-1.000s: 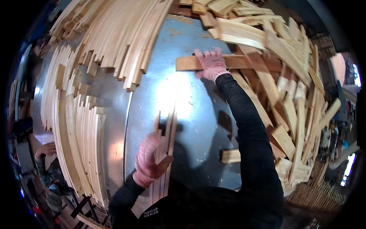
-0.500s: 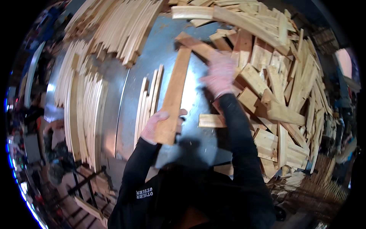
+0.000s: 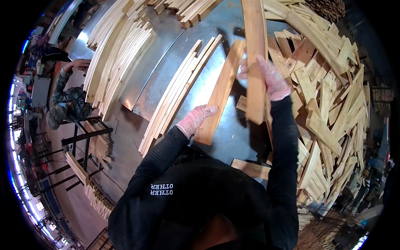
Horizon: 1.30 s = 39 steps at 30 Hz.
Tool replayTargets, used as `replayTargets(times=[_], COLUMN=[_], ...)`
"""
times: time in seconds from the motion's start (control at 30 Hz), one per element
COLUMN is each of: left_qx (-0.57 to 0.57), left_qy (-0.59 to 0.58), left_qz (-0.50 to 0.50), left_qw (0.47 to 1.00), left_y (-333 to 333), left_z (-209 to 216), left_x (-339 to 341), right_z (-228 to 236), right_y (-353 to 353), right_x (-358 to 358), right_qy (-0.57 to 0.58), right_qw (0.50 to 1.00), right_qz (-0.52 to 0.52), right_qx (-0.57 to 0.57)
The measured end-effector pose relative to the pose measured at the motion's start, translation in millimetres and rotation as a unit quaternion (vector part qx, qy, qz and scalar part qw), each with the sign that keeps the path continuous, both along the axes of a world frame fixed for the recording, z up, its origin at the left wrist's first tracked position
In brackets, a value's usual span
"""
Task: The person sorts wooden planks on a metal table, picking them up from a disorganized pile and arranging them into neat stacks. The person wears pink gloves and handles the wood by hand, repeatedly moving pieces from the right side of the table to the left side to create organized piles.
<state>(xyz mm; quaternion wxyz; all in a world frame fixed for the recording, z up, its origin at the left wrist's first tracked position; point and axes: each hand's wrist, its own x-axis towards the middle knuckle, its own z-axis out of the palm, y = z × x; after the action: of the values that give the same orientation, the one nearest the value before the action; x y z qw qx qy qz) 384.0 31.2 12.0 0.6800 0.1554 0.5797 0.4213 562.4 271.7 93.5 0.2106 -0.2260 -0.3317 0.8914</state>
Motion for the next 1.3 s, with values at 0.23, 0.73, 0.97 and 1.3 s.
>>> replayTargets(times=[0.23,0.73,0.97,1.3], left_qx=[-0.096,0.215,0.072,-0.059], left_qy=[0.453,0.698,0.366,0.843], left_qz=[-0.130,-0.011,-0.045,-0.068], left_qw=[0.877,0.683,0.927,0.530], left_y=[-52.7,-79.1,-44.2,-65.7], left_z=[-31.2,5.8,75.6,59.9], left_x=[-9.3,-23.9,-45.9,-386.3], right_z=[-84.9,-138.2,-68.4,19.9], right_y=[-105.2,-174.4,-138.1,-90.9], right_x=[0.1,-16.1,-21.5,4.3], right_qy=[0.118,0.043,-0.408,-0.566], right_qw=[0.976,0.982,0.816,0.341], right_qz=[-0.052,-0.080,-0.173,0.016], right_qx=[-0.176,-0.167,0.370,0.751])
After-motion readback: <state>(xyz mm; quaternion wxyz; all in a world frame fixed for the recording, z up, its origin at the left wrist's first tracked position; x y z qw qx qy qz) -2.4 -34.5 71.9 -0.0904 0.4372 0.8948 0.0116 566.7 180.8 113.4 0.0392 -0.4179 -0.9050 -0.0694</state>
